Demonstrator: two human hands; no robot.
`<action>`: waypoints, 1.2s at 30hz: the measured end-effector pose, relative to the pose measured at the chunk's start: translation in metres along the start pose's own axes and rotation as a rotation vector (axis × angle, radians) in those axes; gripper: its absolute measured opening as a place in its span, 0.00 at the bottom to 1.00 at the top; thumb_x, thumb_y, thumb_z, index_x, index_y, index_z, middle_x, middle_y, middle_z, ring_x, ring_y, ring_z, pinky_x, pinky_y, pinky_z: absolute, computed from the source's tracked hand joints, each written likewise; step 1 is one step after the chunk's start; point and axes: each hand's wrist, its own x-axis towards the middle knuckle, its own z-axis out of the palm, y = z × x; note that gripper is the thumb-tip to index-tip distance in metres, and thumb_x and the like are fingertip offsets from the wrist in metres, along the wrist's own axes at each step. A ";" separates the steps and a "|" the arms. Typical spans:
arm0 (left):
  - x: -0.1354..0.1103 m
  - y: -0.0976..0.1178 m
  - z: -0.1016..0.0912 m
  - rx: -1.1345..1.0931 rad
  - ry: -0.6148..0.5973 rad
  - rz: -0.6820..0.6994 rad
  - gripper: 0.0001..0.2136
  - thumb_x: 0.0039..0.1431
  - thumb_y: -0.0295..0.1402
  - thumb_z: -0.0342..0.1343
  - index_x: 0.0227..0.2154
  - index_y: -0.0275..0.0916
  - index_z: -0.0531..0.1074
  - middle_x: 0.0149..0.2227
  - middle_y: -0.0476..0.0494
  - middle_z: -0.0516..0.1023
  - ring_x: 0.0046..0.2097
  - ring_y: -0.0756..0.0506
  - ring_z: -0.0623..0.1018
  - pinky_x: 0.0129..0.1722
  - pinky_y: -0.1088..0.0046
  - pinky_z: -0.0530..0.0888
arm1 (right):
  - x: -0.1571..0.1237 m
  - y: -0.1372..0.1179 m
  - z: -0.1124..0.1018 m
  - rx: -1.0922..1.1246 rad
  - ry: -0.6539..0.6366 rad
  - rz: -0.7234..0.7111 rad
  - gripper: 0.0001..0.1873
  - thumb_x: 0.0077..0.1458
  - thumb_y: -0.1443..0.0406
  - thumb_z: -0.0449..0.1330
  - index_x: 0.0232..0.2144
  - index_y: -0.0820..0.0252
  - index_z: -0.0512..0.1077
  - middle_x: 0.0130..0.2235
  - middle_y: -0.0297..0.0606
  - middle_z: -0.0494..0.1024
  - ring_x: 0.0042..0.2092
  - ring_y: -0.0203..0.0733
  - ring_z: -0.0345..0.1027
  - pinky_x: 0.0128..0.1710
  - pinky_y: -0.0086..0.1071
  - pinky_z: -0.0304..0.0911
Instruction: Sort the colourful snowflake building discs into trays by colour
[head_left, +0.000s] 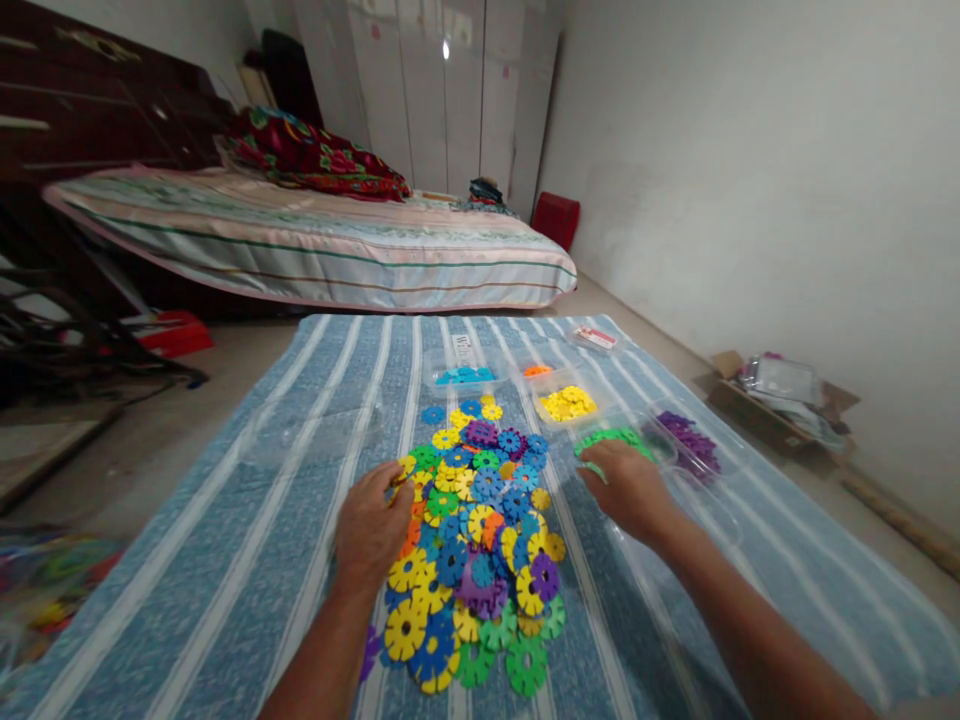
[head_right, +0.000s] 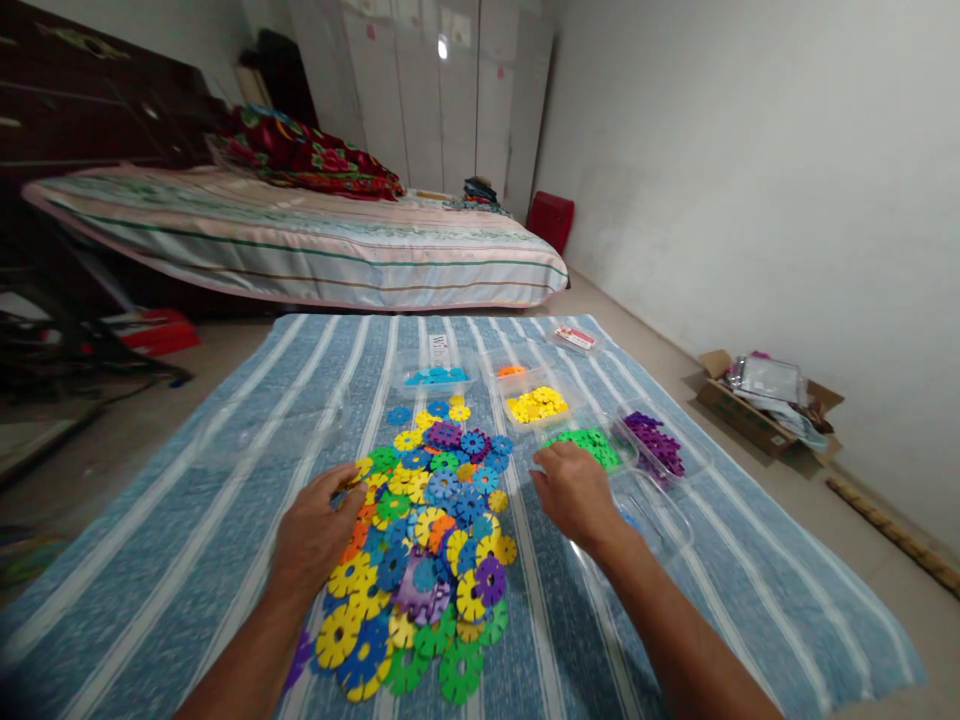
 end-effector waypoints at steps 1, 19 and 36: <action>0.000 0.000 0.000 0.000 -0.005 -0.003 0.15 0.53 0.37 0.46 0.39 0.37 0.73 0.45 0.40 0.77 0.48 0.41 0.75 0.52 0.63 0.70 | 0.007 -0.012 0.002 0.007 -0.062 -0.015 0.10 0.58 0.64 0.51 0.35 0.58 0.73 0.38 0.41 0.76 0.42 0.41 0.67 0.42 0.30 0.58; -0.003 0.005 -0.004 -0.039 -0.006 -0.016 0.14 0.54 0.36 0.47 0.39 0.38 0.73 0.45 0.42 0.77 0.49 0.43 0.75 0.52 0.65 0.69 | 0.076 -0.070 0.047 0.014 -0.301 -0.088 0.20 0.51 0.71 0.53 0.48 0.58 0.65 0.46 0.42 0.72 0.48 0.44 0.64 0.43 0.33 0.58; -0.003 0.008 -0.003 -0.071 0.009 -0.023 0.14 0.54 0.36 0.47 0.38 0.38 0.73 0.45 0.42 0.77 0.48 0.43 0.75 0.52 0.66 0.69 | 0.062 -0.052 0.047 0.299 -0.165 -0.082 0.30 0.48 0.75 0.49 0.55 0.58 0.61 0.50 0.41 0.73 0.49 0.42 0.67 0.48 0.32 0.59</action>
